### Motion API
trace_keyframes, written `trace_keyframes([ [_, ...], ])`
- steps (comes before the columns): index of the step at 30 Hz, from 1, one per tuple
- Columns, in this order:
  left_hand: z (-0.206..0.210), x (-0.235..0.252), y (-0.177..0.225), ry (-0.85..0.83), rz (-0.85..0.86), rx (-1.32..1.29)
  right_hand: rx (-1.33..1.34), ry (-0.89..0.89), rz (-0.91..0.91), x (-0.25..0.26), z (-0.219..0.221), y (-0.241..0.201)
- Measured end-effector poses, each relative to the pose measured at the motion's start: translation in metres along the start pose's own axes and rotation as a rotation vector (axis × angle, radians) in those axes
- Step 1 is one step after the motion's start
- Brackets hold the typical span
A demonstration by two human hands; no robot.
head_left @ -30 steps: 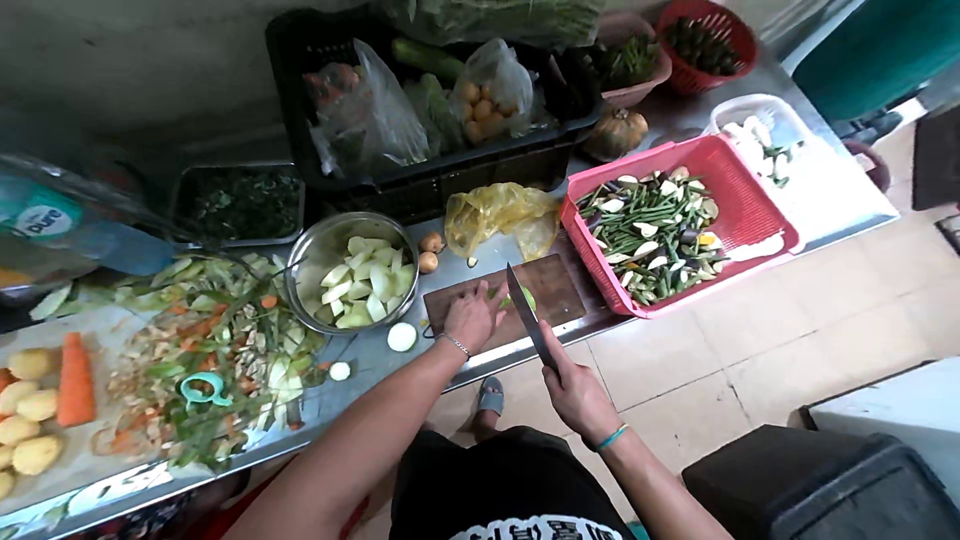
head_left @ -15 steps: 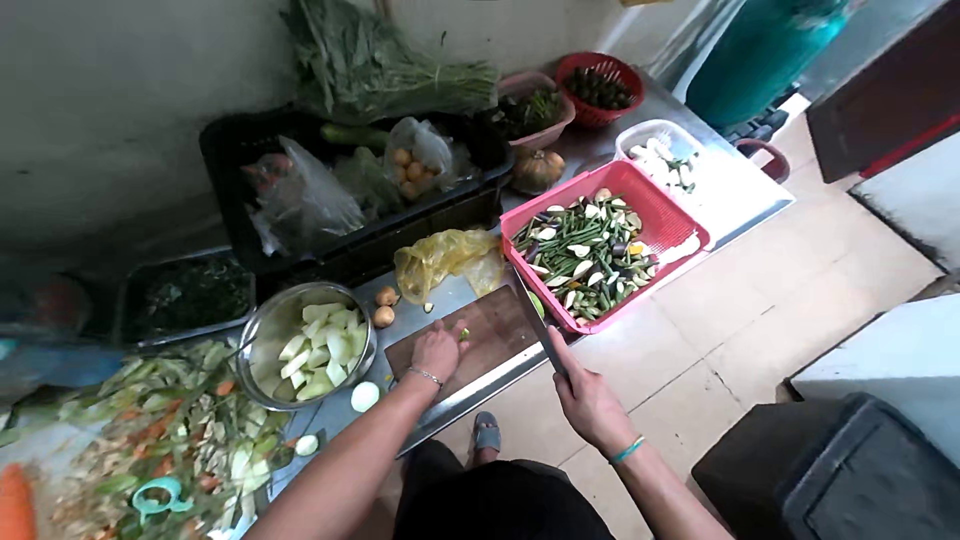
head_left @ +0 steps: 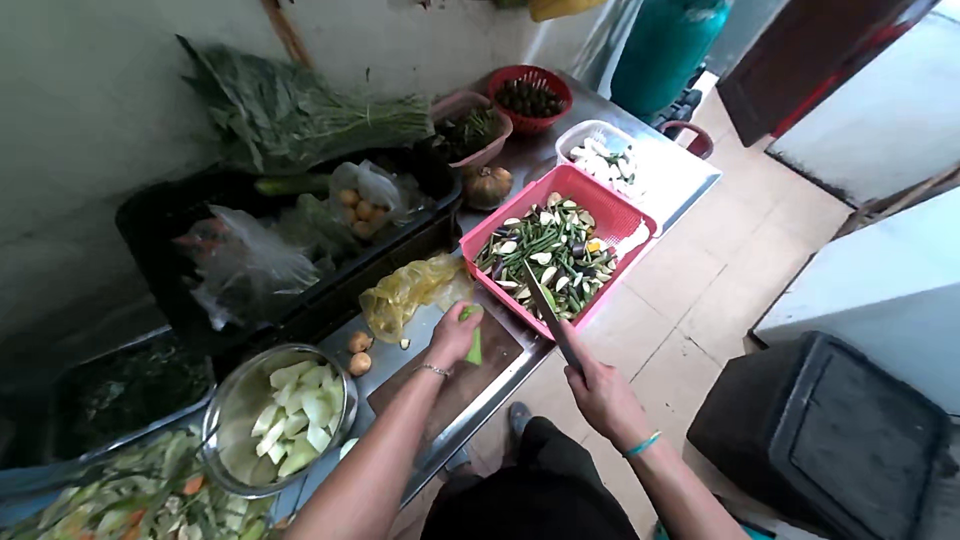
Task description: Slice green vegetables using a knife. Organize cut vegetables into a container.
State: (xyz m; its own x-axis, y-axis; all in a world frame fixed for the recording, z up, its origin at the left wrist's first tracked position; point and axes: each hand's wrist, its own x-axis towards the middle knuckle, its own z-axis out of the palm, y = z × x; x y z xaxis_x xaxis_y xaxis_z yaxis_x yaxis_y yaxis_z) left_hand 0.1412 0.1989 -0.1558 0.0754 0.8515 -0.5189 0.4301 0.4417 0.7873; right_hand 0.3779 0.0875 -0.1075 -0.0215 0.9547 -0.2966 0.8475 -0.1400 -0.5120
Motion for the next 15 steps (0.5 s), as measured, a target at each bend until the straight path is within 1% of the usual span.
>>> trace_keyframes([
  [3, 0.021, 0.017, 0.046, -0.053, 0.058, -0.362, 0.041, 0.019, 0.046, 0.021, -0.022, 0.010],
  [4, 0.029, 0.025, 0.058, -0.077, 0.048, -0.450, 0.057, 0.011, 0.066, 0.029, -0.028, 0.017],
  [6, 0.045, 0.043, 0.078, -0.088, 0.015, -0.548, 0.095, -0.053, 0.108, 0.046, -0.040, 0.028],
  [8, 0.061, 0.060, 0.097, -0.050, -0.022, -0.594, 0.147, -0.127, 0.121, 0.065, -0.056, 0.038],
  [10, 0.079, 0.081, 0.107, 0.002, -0.039, -0.605, 0.182, -0.181, 0.099, 0.081, -0.070, 0.051],
  [12, 0.096, 0.097, 0.112, 0.053, -0.057, -0.589, 0.177, -0.229, 0.078, 0.094, -0.081, 0.066],
  [15, 0.113, 0.112, 0.107, 0.147, -0.052, -0.527, 0.181, -0.291, 0.053, 0.107, -0.090, 0.086],
])
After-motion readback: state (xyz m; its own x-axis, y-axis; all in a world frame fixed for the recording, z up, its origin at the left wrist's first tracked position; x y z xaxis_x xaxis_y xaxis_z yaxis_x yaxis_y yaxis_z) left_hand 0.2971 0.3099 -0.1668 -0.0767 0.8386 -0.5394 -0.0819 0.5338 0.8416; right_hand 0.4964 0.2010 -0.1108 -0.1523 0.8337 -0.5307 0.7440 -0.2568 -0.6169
